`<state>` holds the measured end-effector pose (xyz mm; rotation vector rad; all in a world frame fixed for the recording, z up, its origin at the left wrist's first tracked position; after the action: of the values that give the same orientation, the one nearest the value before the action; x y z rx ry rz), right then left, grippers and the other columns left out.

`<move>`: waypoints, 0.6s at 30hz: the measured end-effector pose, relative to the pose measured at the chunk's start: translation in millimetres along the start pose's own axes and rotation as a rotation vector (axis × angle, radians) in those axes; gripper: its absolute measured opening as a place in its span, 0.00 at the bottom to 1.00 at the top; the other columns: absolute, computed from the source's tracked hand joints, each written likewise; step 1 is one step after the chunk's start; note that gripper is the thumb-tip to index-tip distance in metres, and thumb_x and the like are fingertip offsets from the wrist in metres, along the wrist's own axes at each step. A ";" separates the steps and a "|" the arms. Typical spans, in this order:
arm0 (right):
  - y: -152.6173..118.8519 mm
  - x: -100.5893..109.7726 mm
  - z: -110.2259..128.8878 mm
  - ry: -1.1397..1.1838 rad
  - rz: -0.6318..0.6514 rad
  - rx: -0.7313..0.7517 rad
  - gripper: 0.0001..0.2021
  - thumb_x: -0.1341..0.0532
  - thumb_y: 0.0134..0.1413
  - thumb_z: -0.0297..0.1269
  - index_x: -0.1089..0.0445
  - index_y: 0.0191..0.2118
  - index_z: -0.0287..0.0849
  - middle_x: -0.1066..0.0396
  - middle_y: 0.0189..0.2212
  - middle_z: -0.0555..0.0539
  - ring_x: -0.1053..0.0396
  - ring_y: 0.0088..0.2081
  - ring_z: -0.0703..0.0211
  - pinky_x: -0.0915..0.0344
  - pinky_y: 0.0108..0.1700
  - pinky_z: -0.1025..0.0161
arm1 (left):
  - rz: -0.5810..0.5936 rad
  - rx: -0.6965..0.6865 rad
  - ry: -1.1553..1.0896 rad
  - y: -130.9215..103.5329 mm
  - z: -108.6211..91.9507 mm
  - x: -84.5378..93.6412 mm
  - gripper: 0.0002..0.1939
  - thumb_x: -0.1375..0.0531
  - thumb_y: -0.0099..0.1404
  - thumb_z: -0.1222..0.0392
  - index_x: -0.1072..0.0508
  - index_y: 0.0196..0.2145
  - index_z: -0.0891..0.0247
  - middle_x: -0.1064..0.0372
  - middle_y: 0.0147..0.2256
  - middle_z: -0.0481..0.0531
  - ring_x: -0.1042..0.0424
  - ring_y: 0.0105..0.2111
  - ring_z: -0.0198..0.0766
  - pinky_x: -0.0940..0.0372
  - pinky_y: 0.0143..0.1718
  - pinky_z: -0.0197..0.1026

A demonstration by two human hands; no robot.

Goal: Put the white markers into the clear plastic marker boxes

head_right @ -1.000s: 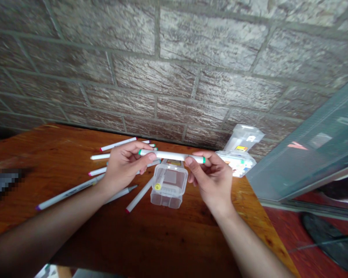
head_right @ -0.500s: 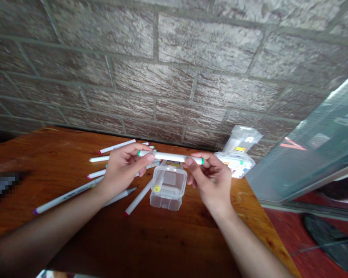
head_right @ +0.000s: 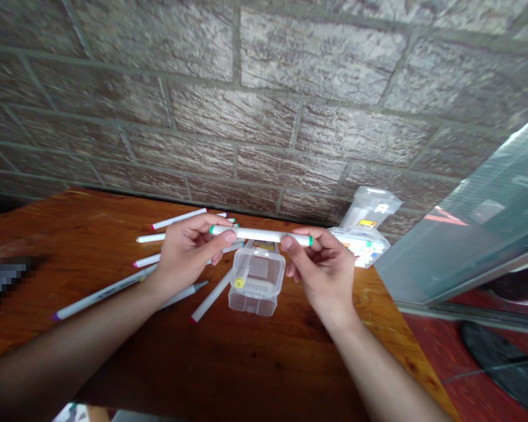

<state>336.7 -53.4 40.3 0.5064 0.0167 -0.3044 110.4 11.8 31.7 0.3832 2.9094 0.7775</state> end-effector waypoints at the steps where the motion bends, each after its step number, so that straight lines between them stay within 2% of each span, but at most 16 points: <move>1: 0.3 0.1 -0.8 0.007 0.001 -0.006 0.10 0.24 0.55 0.39 0.21 0.40 0.43 0.21 0.22 0.51 0.32 0.15 0.67 0.38 0.15 0.72 | 0.001 -0.003 0.005 -0.1 -0.5 -0.1 0.11 0.28 0.65 0.56 0.20 0.39 0.65 0.27 0.23 0.46 0.35 0.16 0.27 0.43 0.17 0.29; 9: -0.3 -0.4 0.5 0.017 -0.002 -0.018 0.11 0.24 0.56 0.40 0.21 0.40 0.42 0.18 0.27 0.49 0.31 0.16 0.67 0.37 0.15 0.72 | 0.012 0.008 -0.026 -0.3 -0.2 -1.0 0.11 0.29 0.66 0.55 0.21 0.40 0.65 0.27 0.24 0.46 0.34 0.17 0.27 0.42 0.17 0.30; 18: -0.6 -0.7 0.8 0.004 0.001 -0.012 0.10 0.24 0.56 0.40 0.21 0.40 0.42 0.18 0.26 0.48 0.31 0.16 0.67 0.37 0.15 0.72 | 0.021 0.001 -0.070 -0.2 -3.1 -3.4 0.09 0.31 0.68 0.57 0.22 0.41 0.65 0.26 0.26 0.46 0.34 0.17 0.26 0.40 0.17 0.30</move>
<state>335.8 -54.0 40.7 0.4954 0.0219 -0.3025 113.1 9.3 34.3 0.4325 2.8453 0.7498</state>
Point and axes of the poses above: each hand's wrist, its own y-axis towards the middle knuckle, its own x-axis out of the back of the hand, z = x × y, the point moved 9 cm from there along y, towards the middle knuckle
